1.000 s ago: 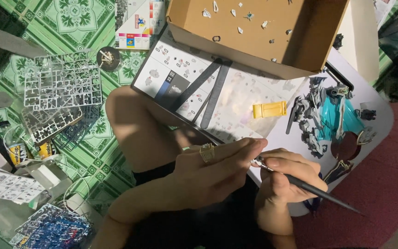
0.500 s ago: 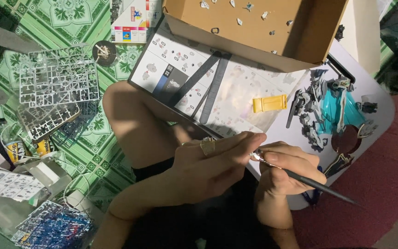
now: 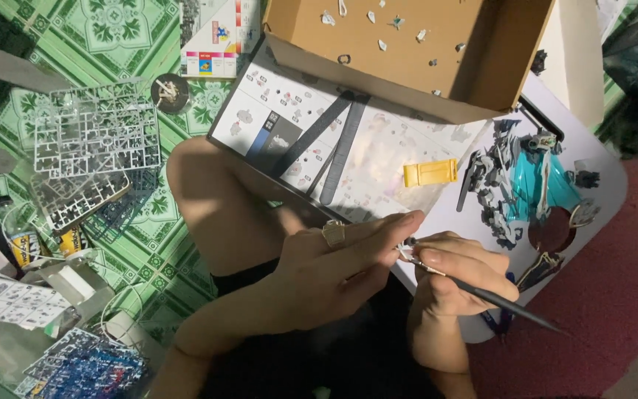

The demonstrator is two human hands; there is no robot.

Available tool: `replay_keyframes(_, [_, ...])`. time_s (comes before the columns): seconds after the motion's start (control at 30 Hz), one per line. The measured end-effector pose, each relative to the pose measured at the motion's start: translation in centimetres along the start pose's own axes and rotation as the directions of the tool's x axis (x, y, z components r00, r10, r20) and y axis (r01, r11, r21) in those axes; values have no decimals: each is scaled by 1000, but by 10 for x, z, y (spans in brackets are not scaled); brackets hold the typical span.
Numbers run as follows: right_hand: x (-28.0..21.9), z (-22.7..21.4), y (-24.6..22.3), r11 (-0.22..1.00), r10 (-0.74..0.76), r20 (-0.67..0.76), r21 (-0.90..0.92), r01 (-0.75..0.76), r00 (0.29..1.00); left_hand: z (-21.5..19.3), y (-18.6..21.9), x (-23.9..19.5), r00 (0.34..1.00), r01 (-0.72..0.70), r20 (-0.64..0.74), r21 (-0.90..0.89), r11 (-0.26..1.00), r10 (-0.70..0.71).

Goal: The person is sanding small plastic parts from a model kit to smooth out the edges after cutting them from the runners.

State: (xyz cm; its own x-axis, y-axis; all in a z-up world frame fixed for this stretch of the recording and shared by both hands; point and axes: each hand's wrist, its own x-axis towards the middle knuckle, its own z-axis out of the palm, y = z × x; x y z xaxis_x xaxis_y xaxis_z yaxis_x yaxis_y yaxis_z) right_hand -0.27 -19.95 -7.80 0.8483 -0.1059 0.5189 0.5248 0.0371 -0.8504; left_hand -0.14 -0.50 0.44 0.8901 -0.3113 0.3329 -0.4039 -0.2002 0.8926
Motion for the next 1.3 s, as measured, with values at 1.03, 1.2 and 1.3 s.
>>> replay_keyframes(1.03, [28, 76, -55, 980, 134, 279, -182, -85, 951, -41, -9, -36, 964, -62, -264, -258, 964, -9])
replay_keyframes(1.2, [30, 78, -52, 983, 131, 277, -164, -87, 952, -40, -17, -36, 968, -55, -249, -338, 940, -32])
replay_keyframes(1.3, [31, 76, -56, 963, 134, 280, -262, -59, 951, -41, -18, -37, 978, -36, -204, -381, 924, -46])
